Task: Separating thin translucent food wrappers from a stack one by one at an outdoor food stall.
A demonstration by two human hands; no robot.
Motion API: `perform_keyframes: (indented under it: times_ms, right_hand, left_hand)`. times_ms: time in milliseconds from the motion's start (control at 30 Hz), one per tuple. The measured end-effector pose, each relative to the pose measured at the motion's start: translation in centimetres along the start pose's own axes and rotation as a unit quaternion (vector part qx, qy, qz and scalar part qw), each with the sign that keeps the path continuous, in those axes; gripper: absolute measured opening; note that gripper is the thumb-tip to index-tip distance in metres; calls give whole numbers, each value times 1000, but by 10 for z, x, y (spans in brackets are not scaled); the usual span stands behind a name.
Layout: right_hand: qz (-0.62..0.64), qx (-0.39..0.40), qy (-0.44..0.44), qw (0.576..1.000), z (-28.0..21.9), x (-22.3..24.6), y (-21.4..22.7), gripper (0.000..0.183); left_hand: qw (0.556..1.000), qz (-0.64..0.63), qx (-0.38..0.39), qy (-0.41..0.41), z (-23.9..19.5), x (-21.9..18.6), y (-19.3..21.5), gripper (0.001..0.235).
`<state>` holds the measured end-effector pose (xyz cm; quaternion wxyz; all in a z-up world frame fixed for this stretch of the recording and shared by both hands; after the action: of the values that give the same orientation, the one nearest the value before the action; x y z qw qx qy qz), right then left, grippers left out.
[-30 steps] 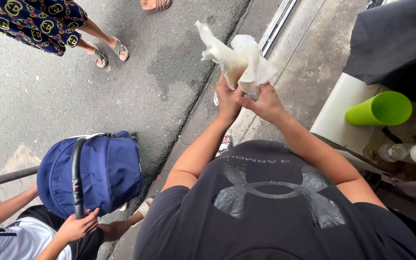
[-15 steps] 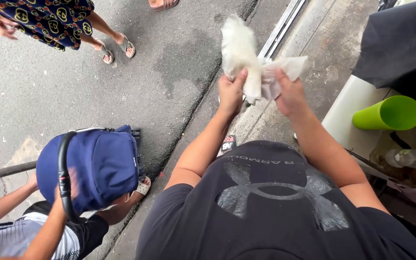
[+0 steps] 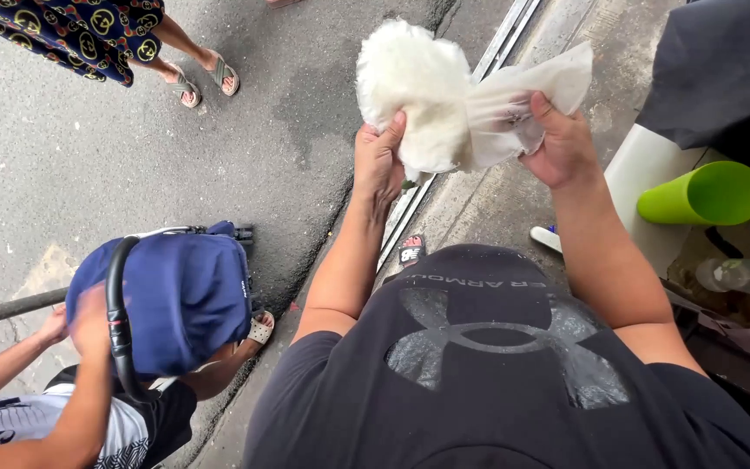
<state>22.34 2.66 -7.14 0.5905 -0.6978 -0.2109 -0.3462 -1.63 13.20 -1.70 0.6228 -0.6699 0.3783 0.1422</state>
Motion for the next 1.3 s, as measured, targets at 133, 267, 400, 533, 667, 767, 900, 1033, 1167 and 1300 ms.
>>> perform_keyframes:
  times_ms: [133, 267, 400, 533, 667, 767, 900, 1033, 1167, 1300]
  right_hand:
    - [4, 9, 4, 1000, 2, 20, -14, 40]
    - [3, 15, -17, 1000, 10, 18, 7, 42]
    - [7, 11, -18, 1000, 10, 19, 21, 44]
    - [15, 16, -22, 1000, 11, 14, 43, 44]
    - [25, -18, -27, 999, 13, -11, 112, 45]
    - [42, -34, -27, 998, 6, -6, 116, 44]
    - [57, -54, -26, 997, 13, -11, 151, 44]
    - [51, -49, -25, 997, -9, 10, 123, 42]
    - [171, -122, -58, 976, -31, 59, 14, 20]
    - [147, -91, -54, 983, -37, 60, 3, 11]
  left_hand:
    - [1000, 0, 7, 3, 0, -9, 2, 23]
    - [1000, 3, 5, 5, -6, -19, -1, 24]
    - [1000, 0, -3, 7, -5, -22, 6, 24]
    - [1000, -3, -6, -1, -10, -27, 6, 25]
    - [1000, -2, -3, -1, -14, -29, 2, 25]
    - [1000, -5, -5, -2, -12, -27, 5, 25]
    - [1000, -7, -5, 1, -8, -22, 8, 26]
    - [1000, -17, 4, -1, -8, -24, 7, 26]
    - [995, -23, 77, 51, -14, -28, -5, 36]
    - [991, -15, 121, 54, -23, -37, -20, 31]
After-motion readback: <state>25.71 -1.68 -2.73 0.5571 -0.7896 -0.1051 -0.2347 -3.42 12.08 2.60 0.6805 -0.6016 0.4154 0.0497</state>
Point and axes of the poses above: each hand's wrist, its own z-axis towards the middle knuckle, its own y-axis out of the back of the hand, x = y × z, the point moved 9 cm from there along z, towards the middle knuckle
